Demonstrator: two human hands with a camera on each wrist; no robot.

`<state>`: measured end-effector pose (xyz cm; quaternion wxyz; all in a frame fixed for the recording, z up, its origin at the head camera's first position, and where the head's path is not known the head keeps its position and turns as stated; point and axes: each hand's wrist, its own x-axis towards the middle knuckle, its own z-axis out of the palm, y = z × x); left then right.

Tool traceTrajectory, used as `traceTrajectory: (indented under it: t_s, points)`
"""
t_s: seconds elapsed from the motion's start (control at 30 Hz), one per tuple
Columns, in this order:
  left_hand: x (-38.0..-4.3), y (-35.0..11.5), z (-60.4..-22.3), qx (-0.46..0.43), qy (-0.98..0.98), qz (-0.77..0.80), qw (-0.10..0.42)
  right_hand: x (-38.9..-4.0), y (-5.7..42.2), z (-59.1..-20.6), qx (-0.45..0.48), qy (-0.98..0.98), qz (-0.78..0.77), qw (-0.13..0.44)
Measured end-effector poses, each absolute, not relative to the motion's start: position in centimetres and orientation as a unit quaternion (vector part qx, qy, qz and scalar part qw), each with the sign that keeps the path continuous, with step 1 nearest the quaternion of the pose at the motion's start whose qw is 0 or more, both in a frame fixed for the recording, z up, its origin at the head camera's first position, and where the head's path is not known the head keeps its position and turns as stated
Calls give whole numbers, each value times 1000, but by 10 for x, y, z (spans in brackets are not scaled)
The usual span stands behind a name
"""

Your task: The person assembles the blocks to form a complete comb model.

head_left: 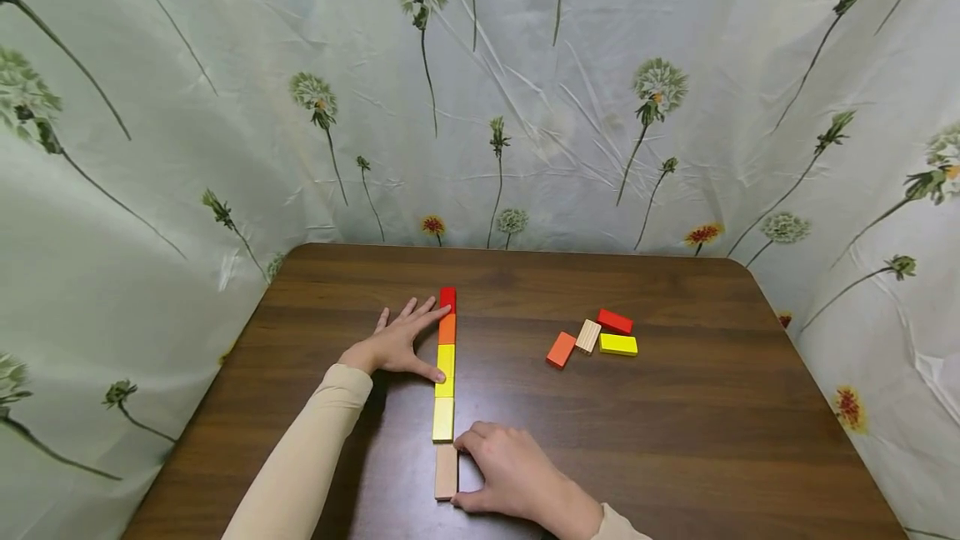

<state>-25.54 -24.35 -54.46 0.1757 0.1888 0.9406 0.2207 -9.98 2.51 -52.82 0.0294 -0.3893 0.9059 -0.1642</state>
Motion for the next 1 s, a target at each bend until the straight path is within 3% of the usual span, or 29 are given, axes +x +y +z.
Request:
traceTrajectory:
  t_s: [1.0]
  points:
    - [-254, -243, -543, 187, 939, 226, 177, -98, 21, -537, -381, 916, -129, 3]
